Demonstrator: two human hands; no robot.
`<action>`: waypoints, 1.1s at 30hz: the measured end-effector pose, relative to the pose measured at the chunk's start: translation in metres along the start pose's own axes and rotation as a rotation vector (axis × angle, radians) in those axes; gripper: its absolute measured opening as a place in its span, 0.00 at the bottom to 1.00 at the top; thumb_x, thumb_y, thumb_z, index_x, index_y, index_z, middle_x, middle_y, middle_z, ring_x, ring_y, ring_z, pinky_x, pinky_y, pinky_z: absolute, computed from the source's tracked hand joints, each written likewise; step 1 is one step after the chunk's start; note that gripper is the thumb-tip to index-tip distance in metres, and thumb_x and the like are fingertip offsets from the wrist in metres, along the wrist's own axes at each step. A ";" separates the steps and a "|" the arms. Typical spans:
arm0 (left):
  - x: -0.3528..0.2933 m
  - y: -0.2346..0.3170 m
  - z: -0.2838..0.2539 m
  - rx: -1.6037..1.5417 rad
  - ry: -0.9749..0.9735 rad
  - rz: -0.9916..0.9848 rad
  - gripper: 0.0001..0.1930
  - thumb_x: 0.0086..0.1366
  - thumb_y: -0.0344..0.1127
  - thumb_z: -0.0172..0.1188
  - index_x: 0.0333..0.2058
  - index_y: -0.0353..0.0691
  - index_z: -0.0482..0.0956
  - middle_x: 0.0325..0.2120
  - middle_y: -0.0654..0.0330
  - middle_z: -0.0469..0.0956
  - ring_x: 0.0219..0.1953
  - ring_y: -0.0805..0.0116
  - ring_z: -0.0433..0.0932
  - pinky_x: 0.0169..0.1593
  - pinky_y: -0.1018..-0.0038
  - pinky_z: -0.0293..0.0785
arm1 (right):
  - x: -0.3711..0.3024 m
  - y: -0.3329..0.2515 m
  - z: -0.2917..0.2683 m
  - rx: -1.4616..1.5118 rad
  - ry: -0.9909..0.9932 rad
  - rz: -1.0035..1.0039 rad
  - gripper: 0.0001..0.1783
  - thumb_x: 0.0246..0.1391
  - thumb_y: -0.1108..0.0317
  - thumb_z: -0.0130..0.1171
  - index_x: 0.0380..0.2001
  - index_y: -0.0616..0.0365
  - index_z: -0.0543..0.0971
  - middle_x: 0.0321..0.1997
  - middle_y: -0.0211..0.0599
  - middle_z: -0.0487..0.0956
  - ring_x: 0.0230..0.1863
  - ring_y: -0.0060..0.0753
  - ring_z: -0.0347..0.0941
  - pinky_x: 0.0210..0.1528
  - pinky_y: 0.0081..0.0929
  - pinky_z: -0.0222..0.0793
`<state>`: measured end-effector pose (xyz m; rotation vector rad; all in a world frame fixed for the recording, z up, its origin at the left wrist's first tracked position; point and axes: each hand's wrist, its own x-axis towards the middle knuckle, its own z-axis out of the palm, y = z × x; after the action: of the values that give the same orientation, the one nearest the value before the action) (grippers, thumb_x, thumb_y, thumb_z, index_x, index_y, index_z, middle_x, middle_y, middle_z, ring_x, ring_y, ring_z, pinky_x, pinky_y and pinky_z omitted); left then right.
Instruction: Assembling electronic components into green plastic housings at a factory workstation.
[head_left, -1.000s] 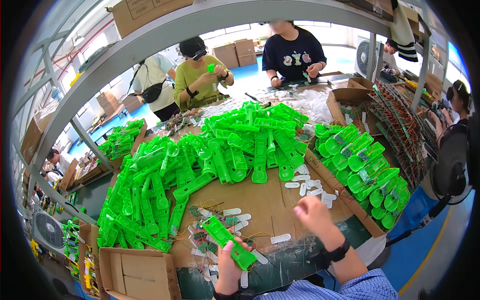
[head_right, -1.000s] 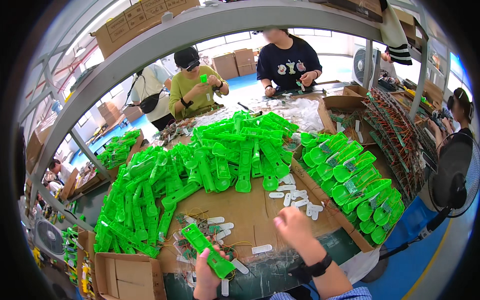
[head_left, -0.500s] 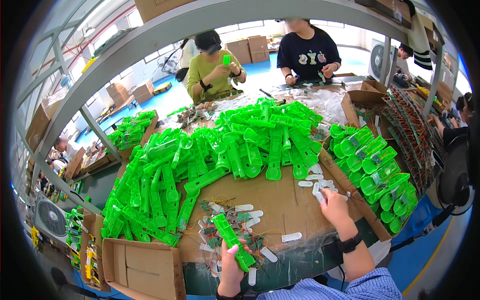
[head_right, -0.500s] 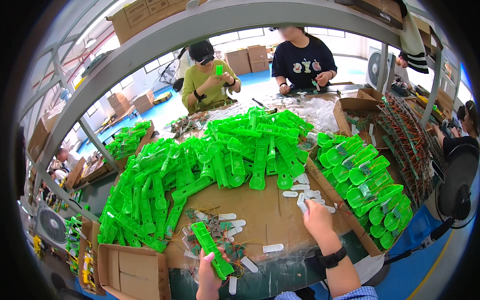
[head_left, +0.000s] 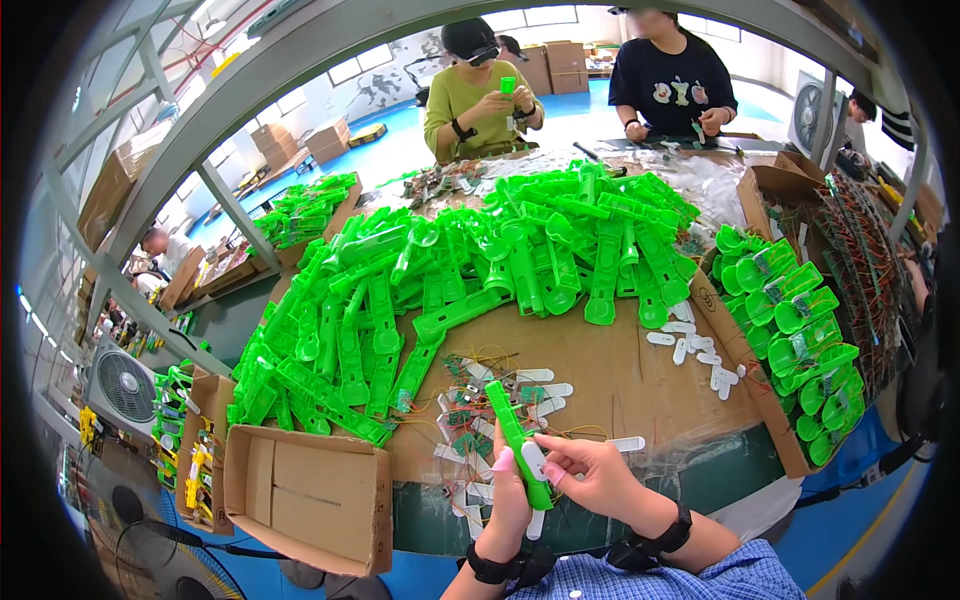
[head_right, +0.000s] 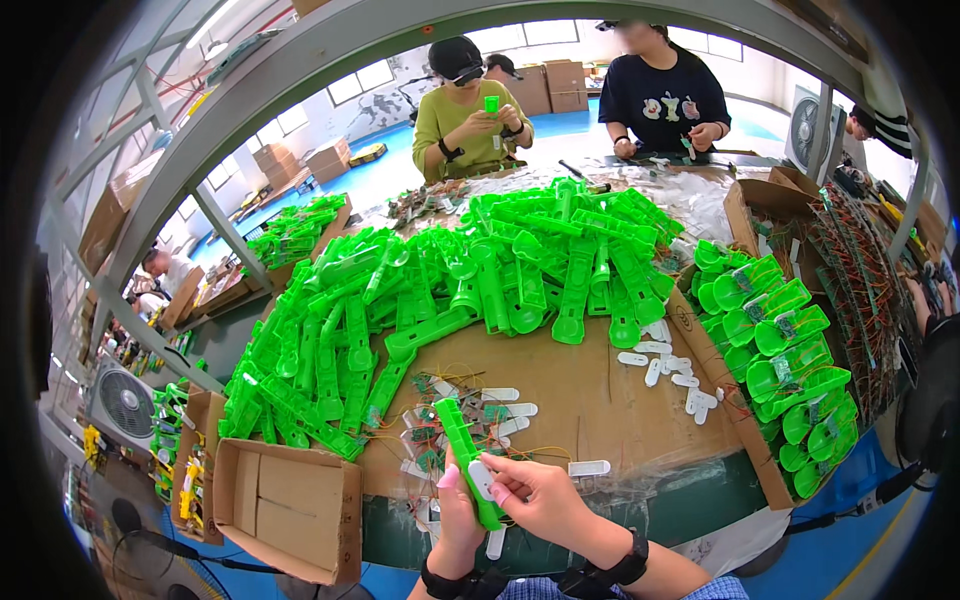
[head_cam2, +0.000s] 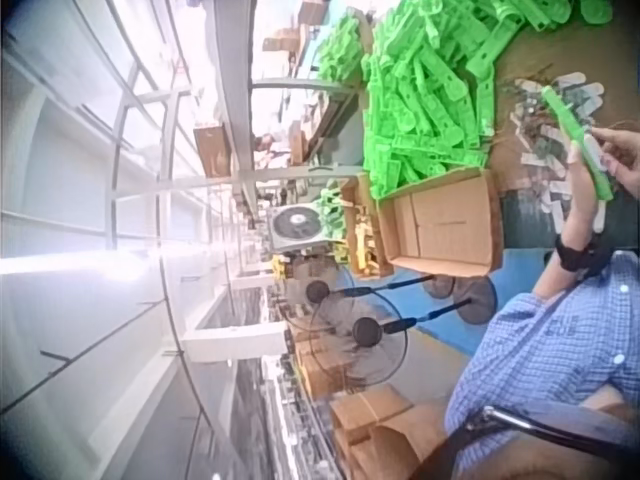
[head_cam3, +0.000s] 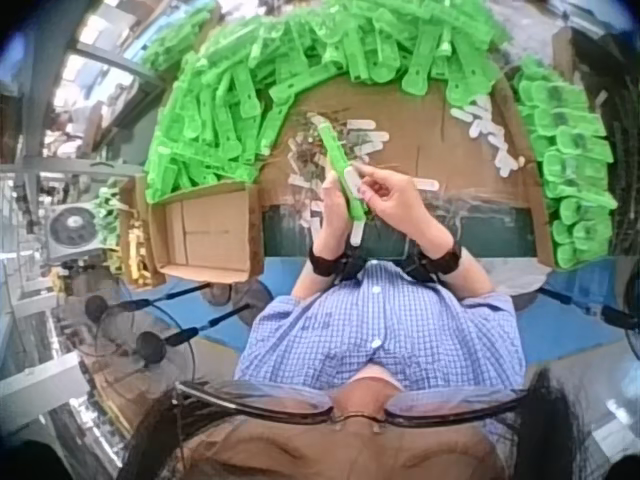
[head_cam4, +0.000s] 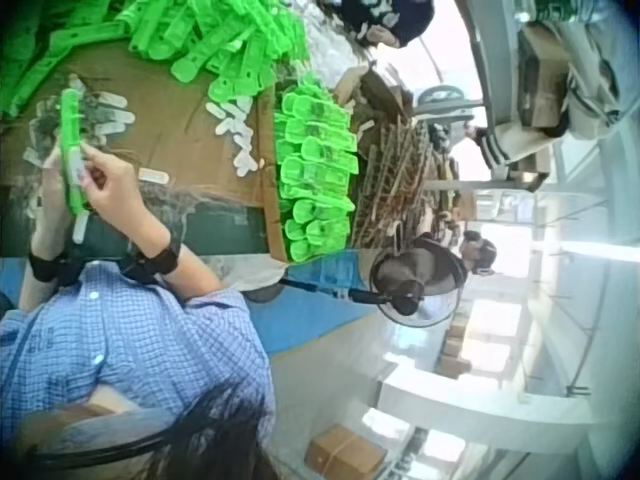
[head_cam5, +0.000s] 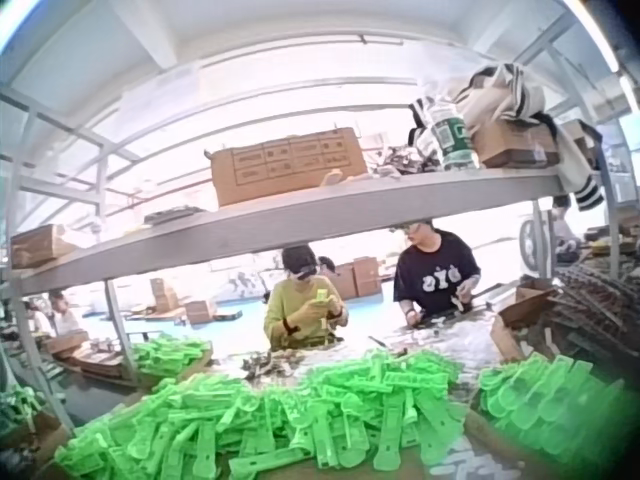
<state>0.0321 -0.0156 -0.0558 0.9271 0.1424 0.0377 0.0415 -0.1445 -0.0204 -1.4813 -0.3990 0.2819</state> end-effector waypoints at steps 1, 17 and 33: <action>-0.002 -0.002 -0.004 0.035 -0.018 0.007 0.28 0.62 0.43 0.34 0.61 0.47 0.44 0.36 0.63 0.65 0.35 0.75 0.66 0.38 0.77 0.66 | -0.001 -0.002 0.004 -0.030 0.014 -0.004 0.19 0.50 0.76 0.53 0.48 0.62 0.70 0.30 0.32 0.75 0.29 0.15 0.70 0.32 0.15 0.69; -0.013 -0.009 -0.013 0.197 0.081 0.145 0.30 0.60 0.42 0.36 0.61 0.50 0.40 0.32 0.62 0.64 0.33 0.71 0.68 0.37 0.73 0.68 | -0.011 0.005 0.013 -0.147 0.115 -0.050 0.17 0.50 0.72 0.54 0.45 0.60 0.73 0.32 0.36 0.76 0.27 0.17 0.72 0.31 0.16 0.70; -0.012 -0.002 -0.007 0.131 -0.030 0.057 0.33 0.59 0.44 0.39 0.61 0.45 0.39 0.45 0.58 0.61 0.42 0.68 0.65 0.45 0.72 0.65 | -0.013 0.001 0.006 0.001 0.112 0.008 0.19 0.49 0.77 0.54 0.47 0.65 0.71 0.34 0.35 0.77 0.32 0.16 0.73 0.36 0.14 0.71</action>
<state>0.0190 -0.0128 -0.0601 1.0623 0.0913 0.0678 0.0270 -0.1448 -0.0226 -1.4899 -0.3035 0.2046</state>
